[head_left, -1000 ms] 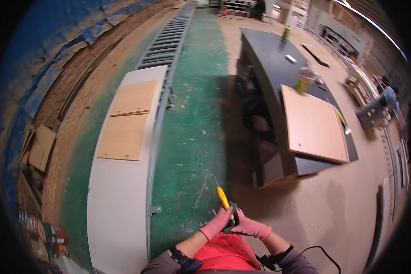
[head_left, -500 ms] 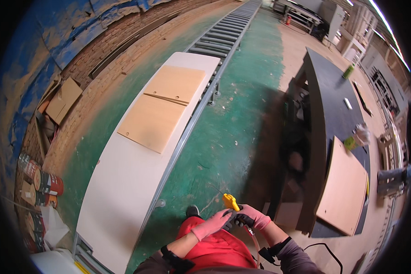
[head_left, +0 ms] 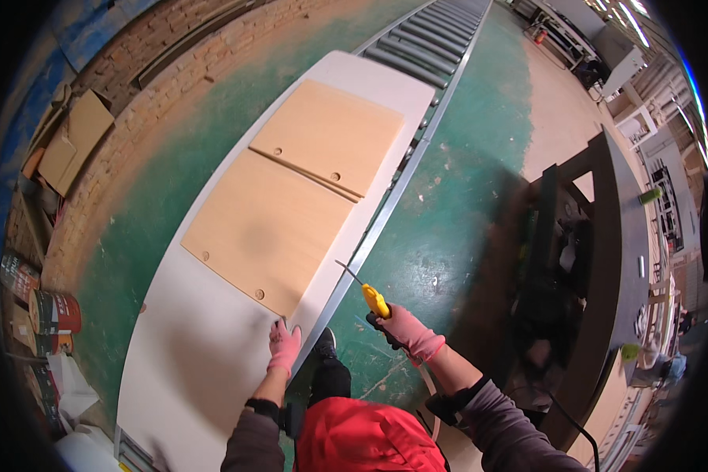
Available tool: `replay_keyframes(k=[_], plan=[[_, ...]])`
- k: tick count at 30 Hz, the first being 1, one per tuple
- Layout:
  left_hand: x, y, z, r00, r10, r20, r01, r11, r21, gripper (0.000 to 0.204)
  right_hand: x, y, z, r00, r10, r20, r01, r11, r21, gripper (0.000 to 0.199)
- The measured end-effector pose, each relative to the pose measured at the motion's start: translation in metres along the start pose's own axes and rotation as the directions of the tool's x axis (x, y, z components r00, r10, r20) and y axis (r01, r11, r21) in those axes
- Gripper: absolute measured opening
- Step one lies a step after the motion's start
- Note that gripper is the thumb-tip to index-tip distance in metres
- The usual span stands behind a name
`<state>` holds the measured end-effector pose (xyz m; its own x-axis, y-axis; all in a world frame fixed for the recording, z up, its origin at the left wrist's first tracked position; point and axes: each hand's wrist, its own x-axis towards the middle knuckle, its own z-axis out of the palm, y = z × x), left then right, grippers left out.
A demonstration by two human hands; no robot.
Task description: Cleaning and preparing wooden panels using a scraper, cleaning cloth, and an air blow gun on a factory workbench and conveyor line.
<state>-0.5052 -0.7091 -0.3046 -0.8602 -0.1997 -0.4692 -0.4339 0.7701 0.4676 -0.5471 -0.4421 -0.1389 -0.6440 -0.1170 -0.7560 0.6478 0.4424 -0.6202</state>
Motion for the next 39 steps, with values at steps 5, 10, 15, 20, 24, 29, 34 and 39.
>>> replay_keyframes(k=[5,10,15,20,24,29,34,39], plan=[[0.101,-0.003,0.026,1.0,-0.016,-0.017,0.02,0.975,0.223,0.07,0.089,-0.003,0.02,0.97,-0.124,0.209,0.175,0.954,-0.243,0.033],[0.156,0.009,0.054,0.994,-0.097,-0.059,0.11,0.949,0.296,0.078,0.129,-0.03,0.036,0.943,-0.201,0.266,0.267,0.933,-0.242,0.034],[0.17,-0.008,0.074,0.991,-0.071,-0.117,0.111,0.918,0.38,0.074,0.183,-0.05,0.027,0.968,-0.105,0.228,0.158,0.962,-0.224,0.033],[0.144,-0.012,0.092,0.995,-0.008,-0.098,0.044,0.928,0.371,0.074,0.189,-0.045,0.05,0.927,-0.167,0.334,0.245,0.948,-0.203,0.037],[0.079,-0.042,0.14,0.983,0.071,-0.169,-0.011,0.943,0.333,0.076,0.197,-0.019,0.048,0.959,-0.192,0.211,0.221,0.967,-0.125,0.037],[0.02,-0.05,0.159,0.99,-0.081,-0.117,0.114,0.942,0.314,0.084,0.207,-0.018,0.015,0.996,-0.005,0.084,0.021,0.979,-0.201,0.035],[-0.024,-0.064,0.149,0.648,-0.632,-0.426,0.483,0.773,-0.411,0.077,0.207,0.031,0.014,0.982,0.095,0.161,-0.045,0.956,-0.29,0.032],[-0.038,-0.082,0.151,0.617,-0.418,0.667,0.38,-0.583,-0.718,0.068,0.195,0.059,0.027,0.971,0.142,0.191,-0.078,0.948,-0.31,0.027]])
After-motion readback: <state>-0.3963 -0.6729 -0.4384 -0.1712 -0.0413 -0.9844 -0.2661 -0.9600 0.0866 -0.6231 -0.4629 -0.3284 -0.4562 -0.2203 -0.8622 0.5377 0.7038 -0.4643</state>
